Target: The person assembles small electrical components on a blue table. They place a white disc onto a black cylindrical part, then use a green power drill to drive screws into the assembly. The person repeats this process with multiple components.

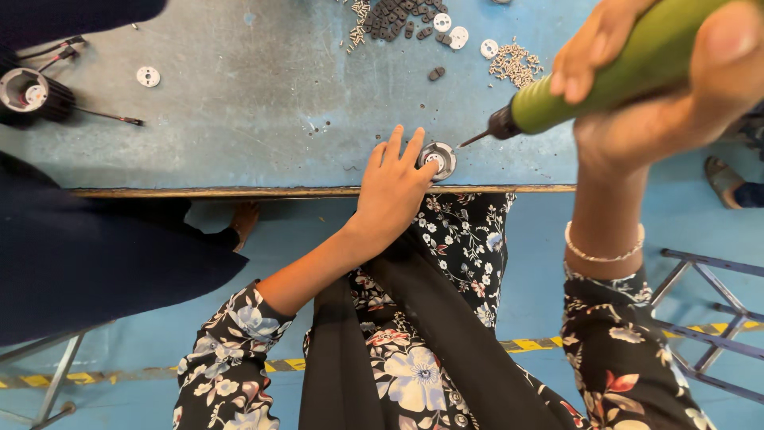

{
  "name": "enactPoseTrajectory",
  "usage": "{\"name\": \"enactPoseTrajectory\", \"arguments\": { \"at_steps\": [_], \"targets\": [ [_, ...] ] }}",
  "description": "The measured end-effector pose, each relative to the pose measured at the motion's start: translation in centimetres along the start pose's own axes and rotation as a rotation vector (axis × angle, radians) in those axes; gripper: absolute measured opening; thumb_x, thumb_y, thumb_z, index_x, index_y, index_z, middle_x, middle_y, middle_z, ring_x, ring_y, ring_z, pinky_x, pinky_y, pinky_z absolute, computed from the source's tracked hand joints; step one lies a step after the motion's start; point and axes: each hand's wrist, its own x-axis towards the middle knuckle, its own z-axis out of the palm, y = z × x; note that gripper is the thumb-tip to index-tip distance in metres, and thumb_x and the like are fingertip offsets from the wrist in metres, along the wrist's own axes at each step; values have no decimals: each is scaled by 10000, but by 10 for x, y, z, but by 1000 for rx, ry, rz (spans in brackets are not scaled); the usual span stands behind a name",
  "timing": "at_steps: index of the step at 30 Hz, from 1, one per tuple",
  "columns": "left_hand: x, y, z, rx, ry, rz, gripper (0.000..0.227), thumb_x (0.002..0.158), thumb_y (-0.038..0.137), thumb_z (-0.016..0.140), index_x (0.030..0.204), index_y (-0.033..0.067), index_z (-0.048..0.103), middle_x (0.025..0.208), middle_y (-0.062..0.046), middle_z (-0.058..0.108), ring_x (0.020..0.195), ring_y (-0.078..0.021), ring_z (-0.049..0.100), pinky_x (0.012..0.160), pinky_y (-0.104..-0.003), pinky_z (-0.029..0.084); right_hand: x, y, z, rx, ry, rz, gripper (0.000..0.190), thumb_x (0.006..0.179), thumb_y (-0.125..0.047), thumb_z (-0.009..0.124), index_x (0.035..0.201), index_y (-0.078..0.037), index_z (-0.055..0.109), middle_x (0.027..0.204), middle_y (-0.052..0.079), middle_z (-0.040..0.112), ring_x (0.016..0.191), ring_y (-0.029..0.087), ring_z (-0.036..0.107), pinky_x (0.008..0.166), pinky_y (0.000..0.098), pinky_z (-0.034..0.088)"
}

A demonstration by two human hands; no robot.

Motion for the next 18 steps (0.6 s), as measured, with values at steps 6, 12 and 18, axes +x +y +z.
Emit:
{"name": "enactPoseTrajectory", "arguments": {
  "at_steps": [6,12,18],
  "targets": [
    [1,3,-6,-80,-18,-26,359,826,300,791,1123,129,684,1444,-212,551,1354,-443,467,1072,-530,389,-9,7,40,124,13,55,395,994,-319,553,1232,-17,461,826,204,506,526,278,476,549,395,475],
    [1,4,-6,-100,11,-40,348,824,275,797,1124,148,675,1430,-197,564,1352,-437,472,1065,-524,394,-6,19,44,150,0,80,327,985,-223,600,1147,-17,404,807,214,509,519,271,479,521,384,499],
    [-1,3,-2,-116,31,-38,326,842,274,794,1115,145,671,1422,-185,573,1342,-423,495,1063,-504,409,-4,19,42,135,6,81,317,977,-224,595,1102,-10,397,782,211,520,498,257,489,507,370,510]
  ]
}}
